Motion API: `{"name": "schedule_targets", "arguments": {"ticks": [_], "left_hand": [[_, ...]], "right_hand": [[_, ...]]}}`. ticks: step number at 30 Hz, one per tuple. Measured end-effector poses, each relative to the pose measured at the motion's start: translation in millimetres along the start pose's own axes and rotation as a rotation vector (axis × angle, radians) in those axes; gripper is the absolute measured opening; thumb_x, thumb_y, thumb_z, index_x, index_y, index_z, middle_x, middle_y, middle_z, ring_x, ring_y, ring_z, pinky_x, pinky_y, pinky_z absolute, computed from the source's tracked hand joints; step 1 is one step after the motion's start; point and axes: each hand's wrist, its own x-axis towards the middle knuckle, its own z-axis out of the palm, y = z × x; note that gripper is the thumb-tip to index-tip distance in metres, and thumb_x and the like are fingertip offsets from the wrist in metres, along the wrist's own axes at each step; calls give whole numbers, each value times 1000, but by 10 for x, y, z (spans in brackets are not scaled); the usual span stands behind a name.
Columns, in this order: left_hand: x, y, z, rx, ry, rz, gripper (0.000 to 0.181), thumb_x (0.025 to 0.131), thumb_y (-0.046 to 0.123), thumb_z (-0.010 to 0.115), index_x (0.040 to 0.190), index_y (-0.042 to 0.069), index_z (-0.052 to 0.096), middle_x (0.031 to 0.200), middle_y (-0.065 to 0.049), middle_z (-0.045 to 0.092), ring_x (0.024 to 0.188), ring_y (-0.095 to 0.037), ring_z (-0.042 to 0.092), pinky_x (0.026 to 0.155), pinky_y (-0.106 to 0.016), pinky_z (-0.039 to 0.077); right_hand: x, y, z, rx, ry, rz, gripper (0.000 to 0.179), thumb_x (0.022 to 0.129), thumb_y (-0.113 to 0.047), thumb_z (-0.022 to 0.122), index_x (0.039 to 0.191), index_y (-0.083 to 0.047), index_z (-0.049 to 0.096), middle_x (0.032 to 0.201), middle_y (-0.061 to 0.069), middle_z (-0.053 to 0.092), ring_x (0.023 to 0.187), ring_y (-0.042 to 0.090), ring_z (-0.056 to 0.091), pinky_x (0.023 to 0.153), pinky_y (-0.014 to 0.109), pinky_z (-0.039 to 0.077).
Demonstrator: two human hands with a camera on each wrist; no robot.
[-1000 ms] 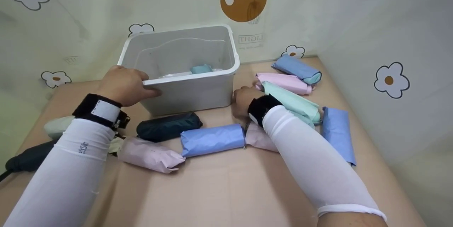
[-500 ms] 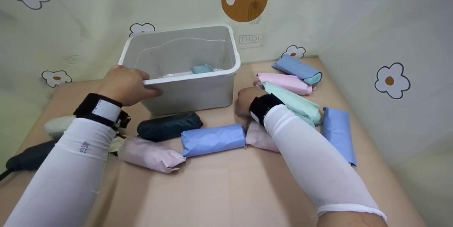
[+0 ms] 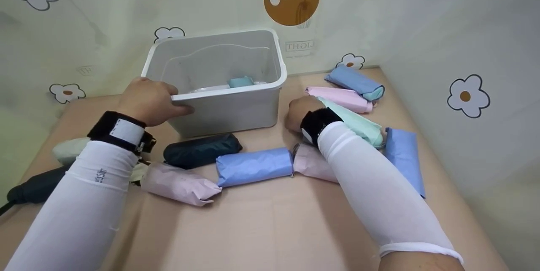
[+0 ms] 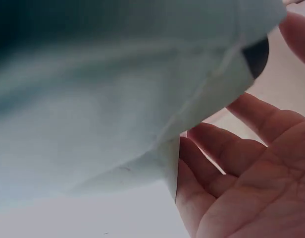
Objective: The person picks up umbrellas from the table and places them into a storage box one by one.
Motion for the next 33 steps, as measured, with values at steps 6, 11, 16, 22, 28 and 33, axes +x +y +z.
{"name": "schedule_targets", "arguments": {"ticks": [6,11,16,22,28,33], "left_hand": [[-3,6,0,-6,5,0,47,85,57,75,82,10,73,68,-6,70,82,-31,70,105,-51,42],[-3,12,1,6,10,-1,48,86,58,75,83,10,74,71,-6,72,86,-31,72,106,-51,43],[-8,16,-1,10,20,0,50,86,59,75,83,10,73,72,-7,73,89,-31,73,106,-50,43],[-1,3,21,20,29,10,49,86,59,75,82,10,73,72,-6,74,87,-31,73,105,-51,44],[-8,4,25,28,41,14,49,86,58,74,81,9,73,71,-7,73,85,-32,73,105,-52,44],[-8,6,31,34,43,13,50,86,59,74,80,9,72,72,-7,73,84,-32,73,105,-52,45]], "right_hand": [[11,6,-11,-102,78,-19,30,97,-28,57,97,0,68,101,22,69,97,43,59,92,55,47],[-4,-13,-15,-92,66,47,38,98,-28,56,118,2,70,136,30,63,126,52,53,110,63,41],[-7,-28,-7,-69,58,72,42,100,-28,53,127,2,68,148,32,55,136,56,46,117,66,35],[-12,-23,4,-70,61,60,37,99,-28,54,115,2,69,123,27,67,120,52,56,108,64,42],[-11,-22,11,-58,66,76,32,97,-27,58,106,1,69,114,24,71,111,49,57,102,61,42],[-8,-20,3,-76,61,76,35,95,-28,58,103,4,69,110,26,72,107,50,59,102,62,43]]}}
